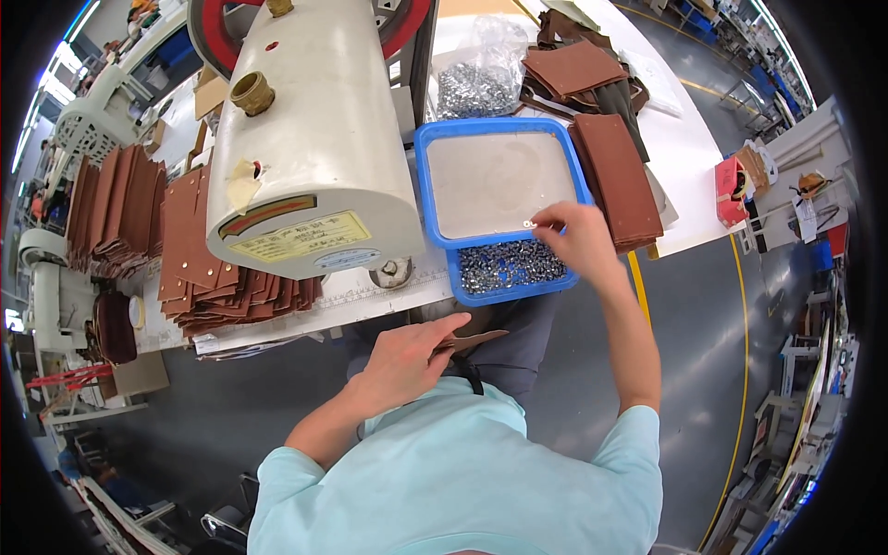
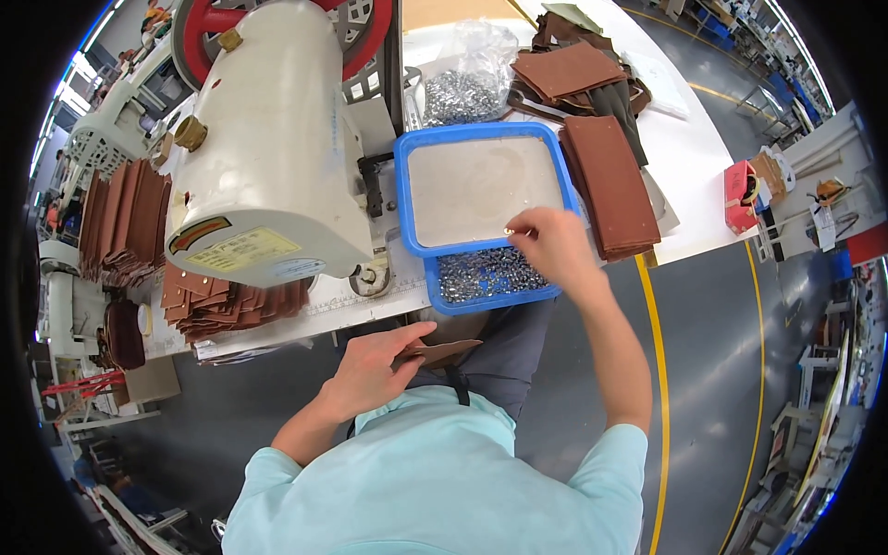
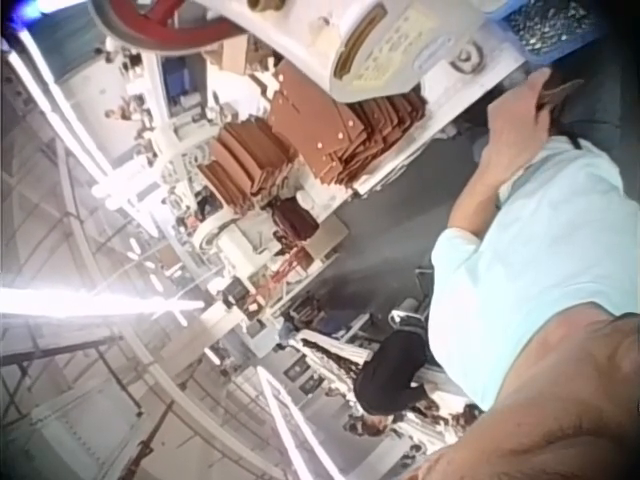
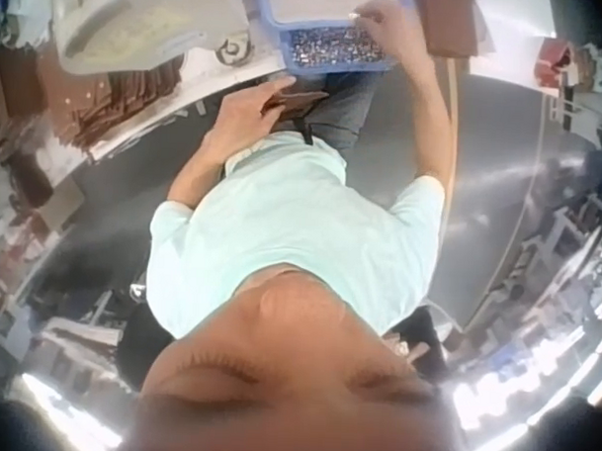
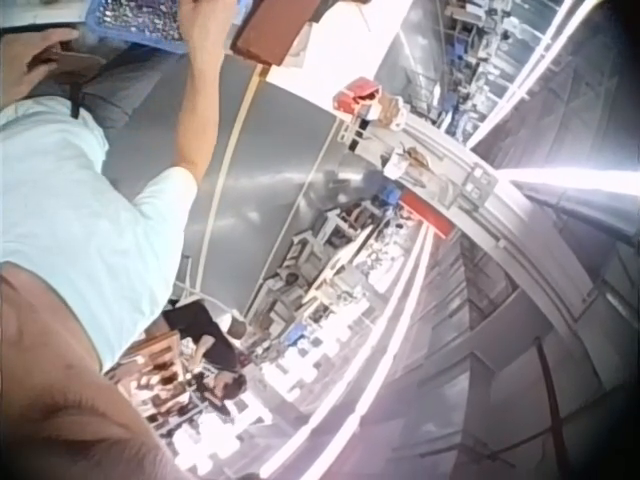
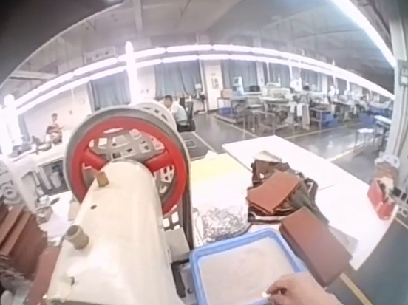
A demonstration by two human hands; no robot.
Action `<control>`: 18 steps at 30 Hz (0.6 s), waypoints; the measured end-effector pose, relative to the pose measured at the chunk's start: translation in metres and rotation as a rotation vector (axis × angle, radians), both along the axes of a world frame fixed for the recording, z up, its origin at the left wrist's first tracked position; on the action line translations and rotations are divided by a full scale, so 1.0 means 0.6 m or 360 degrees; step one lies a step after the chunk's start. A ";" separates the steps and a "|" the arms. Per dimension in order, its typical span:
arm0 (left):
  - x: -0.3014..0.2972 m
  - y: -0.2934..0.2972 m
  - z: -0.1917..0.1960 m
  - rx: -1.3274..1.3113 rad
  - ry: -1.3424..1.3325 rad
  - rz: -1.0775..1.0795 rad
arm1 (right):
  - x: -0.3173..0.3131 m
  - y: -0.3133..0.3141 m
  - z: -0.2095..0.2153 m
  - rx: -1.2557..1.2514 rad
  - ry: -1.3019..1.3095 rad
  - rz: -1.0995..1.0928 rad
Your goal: Attaching small metal hardware studs to pre-cut leather pieces at a workshop station.
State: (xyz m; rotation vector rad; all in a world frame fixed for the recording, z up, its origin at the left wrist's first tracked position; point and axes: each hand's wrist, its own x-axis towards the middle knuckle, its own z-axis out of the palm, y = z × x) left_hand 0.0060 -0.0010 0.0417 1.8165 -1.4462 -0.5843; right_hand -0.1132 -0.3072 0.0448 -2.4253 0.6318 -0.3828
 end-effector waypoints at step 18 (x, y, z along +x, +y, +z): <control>0.035 0.007 -0.006 0.0282 0.0587 0.0269 | 0.058 -0.009 -0.020 -0.0363 -0.0020 0.0017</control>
